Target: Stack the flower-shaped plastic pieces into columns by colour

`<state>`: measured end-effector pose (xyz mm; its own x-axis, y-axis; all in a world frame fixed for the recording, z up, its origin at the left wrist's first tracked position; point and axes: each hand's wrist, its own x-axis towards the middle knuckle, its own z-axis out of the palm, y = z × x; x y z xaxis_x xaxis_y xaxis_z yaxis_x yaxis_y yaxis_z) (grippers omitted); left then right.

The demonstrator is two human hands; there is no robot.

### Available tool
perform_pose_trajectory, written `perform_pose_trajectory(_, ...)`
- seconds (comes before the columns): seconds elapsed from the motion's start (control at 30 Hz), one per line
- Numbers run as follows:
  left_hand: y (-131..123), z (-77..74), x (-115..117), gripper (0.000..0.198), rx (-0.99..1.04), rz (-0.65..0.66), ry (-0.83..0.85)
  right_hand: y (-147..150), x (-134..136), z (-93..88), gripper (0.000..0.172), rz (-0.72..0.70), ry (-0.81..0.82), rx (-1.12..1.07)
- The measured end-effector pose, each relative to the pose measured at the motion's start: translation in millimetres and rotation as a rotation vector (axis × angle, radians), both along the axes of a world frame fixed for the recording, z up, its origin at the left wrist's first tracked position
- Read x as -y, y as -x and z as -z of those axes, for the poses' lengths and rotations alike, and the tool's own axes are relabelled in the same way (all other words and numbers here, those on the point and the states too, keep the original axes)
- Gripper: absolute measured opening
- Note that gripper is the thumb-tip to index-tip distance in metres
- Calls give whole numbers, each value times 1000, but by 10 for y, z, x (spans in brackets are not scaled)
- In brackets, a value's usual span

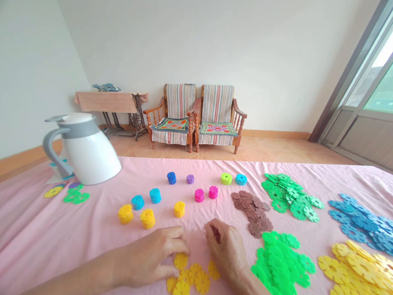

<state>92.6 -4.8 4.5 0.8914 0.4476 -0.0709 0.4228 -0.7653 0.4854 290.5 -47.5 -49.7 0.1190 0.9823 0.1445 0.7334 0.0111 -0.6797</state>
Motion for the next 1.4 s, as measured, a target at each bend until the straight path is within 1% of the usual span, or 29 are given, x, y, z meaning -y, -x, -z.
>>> perform_pose_trajectory(0.23,-10,-15,-7,27,-7,-69,36,-1,-8,-21,32,-3,3,10)
perform_pose_trajectory(0.4,-18,25,5,17,-7,-67,-4,-1,-3,-31,33,-4,9,3)
perform_pose_trajectory(0.53,-32,63,60,15,32,-77,-15,1,-4,-15,33,-6,-1,10)
perform_pose_trajectory(0.6,-26,51,56,15,57,-93,-31,2,-5,-11,33,-4,4,14)
perform_pose_trajectory(0.7,1,-29,-72,17,100,-156,-82,3,-4,-17,33,-6,12,21)
perform_pose_trajectory(0.8,25,-141,-343,16,159,-286,-187,5,2,-37,33,-4,21,32)
perform_pose_trajectory(0.83,28,-171,-445,15,166,-308,-206,6,4,-45,32,-3,24,35)
perform_pose_trajectory(0.93,15,-209,-706,15,153,-309,-214,11,13,-69,31,-5,23,42)
perform_pose_trajectory(1.0,-6,-193,-811,17,137,-286,-213,12,16,-77,31,-10,20,46)
perform_pose_trajectory(1.07,-31,-160,-860,19,120,-260,-215,11,17,-75,31,-16,18,47)
perform_pose_trajectory(1.2,-66,-101,-867,19,87,-225,-214,6,14,-59,32,-20,18,48)
perform_pose_trajectory(1.4,-71,-75,-856,12,70,-196,-216,10,12,-76,33,-20,16,53)
